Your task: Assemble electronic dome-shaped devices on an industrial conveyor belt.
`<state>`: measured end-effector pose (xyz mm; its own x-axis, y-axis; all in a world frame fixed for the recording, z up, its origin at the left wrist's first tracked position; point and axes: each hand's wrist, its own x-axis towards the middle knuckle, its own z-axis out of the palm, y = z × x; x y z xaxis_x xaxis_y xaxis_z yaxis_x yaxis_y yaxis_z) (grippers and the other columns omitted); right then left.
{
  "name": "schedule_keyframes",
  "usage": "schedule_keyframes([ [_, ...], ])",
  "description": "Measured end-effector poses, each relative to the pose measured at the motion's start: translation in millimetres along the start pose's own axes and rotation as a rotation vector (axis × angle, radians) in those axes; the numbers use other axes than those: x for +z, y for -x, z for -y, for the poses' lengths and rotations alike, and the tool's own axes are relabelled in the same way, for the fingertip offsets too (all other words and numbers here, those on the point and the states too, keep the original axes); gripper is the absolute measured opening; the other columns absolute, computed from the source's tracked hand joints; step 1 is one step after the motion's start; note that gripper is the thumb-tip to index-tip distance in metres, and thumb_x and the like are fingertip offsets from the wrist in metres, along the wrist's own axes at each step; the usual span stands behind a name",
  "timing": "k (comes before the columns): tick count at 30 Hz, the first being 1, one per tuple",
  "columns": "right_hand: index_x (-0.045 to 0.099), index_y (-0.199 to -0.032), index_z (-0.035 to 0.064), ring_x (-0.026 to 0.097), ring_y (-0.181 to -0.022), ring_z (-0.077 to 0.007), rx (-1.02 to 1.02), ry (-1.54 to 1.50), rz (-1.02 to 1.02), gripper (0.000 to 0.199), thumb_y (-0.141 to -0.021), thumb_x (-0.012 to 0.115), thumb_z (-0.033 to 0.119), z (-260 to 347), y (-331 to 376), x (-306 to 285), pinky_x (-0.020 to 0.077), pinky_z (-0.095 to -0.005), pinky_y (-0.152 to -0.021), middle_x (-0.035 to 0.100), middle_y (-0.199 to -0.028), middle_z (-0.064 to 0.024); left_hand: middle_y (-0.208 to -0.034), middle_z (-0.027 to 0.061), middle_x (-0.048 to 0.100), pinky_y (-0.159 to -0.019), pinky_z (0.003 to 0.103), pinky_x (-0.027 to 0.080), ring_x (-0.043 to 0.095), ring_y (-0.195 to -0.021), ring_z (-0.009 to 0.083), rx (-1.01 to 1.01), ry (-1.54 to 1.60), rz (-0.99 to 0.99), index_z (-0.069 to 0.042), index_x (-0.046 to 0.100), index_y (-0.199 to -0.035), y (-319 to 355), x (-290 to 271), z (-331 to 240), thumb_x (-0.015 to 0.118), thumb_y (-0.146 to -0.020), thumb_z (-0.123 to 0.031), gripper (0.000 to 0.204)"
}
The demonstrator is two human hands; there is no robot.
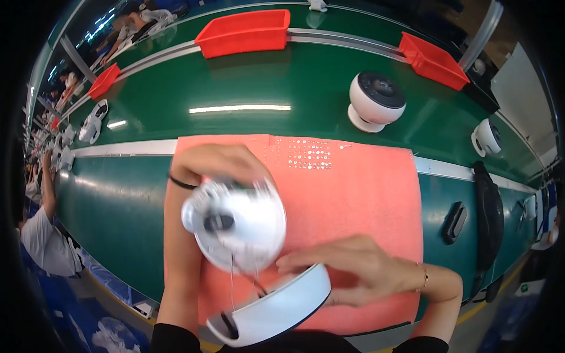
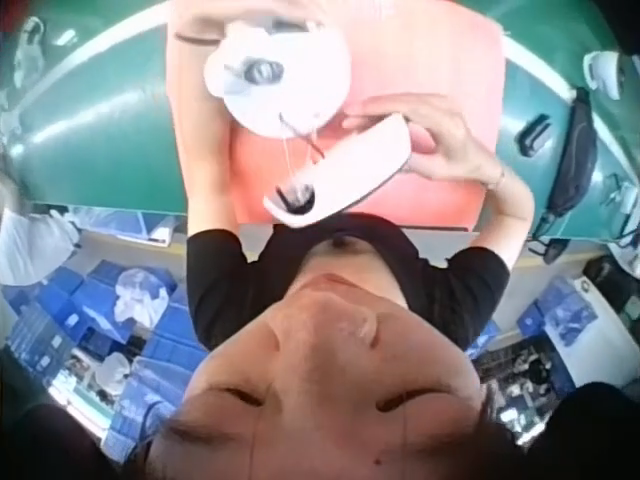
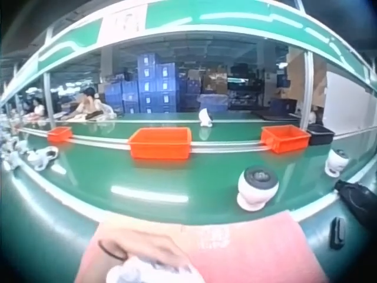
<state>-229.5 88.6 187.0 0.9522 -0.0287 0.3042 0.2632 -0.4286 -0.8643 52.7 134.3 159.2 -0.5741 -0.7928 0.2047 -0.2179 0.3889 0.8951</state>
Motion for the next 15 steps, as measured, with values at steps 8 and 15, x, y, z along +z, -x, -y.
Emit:
schedule_keyframes([
  [8,0.038,-0.113,0.0010,0.056,-0.098,-0.0181,0.580,-0.534,0.024,0.056,-0.071,0.075,0.004,12.9,15.0,5.1,0.0450,-0.0329,-0.084,0.056,-0.102,-0.0117,-0.077,0.0135,0.062,-0.070,0.030,0.045,0.059,-0.072,0.0209,-0.442,0.085,0.441,0.002,0.062,-0.090,-51.0,66.4,-13.6,0.048,-0.088,-0.040,0.045],
  [15,0.039,-0.106,0.0024,0.057,-0.085,-0.0077,0.624,-0.549,0.101,0.040,-0.079,0.068,0.004,7.6,17.6,7.8,0.0469,-0.0213,-0.069,0.058,-0.092,-0.0067,-0.082,0.0130,0.058,-0.077,0.031,0.045,0.059,-0.093,0.0225,-0.558,0.022,-0.721,0.006,0.057,-0.091,42.8,106.6,-67.0,0.040,-0.091,-0.019,0.030],
])
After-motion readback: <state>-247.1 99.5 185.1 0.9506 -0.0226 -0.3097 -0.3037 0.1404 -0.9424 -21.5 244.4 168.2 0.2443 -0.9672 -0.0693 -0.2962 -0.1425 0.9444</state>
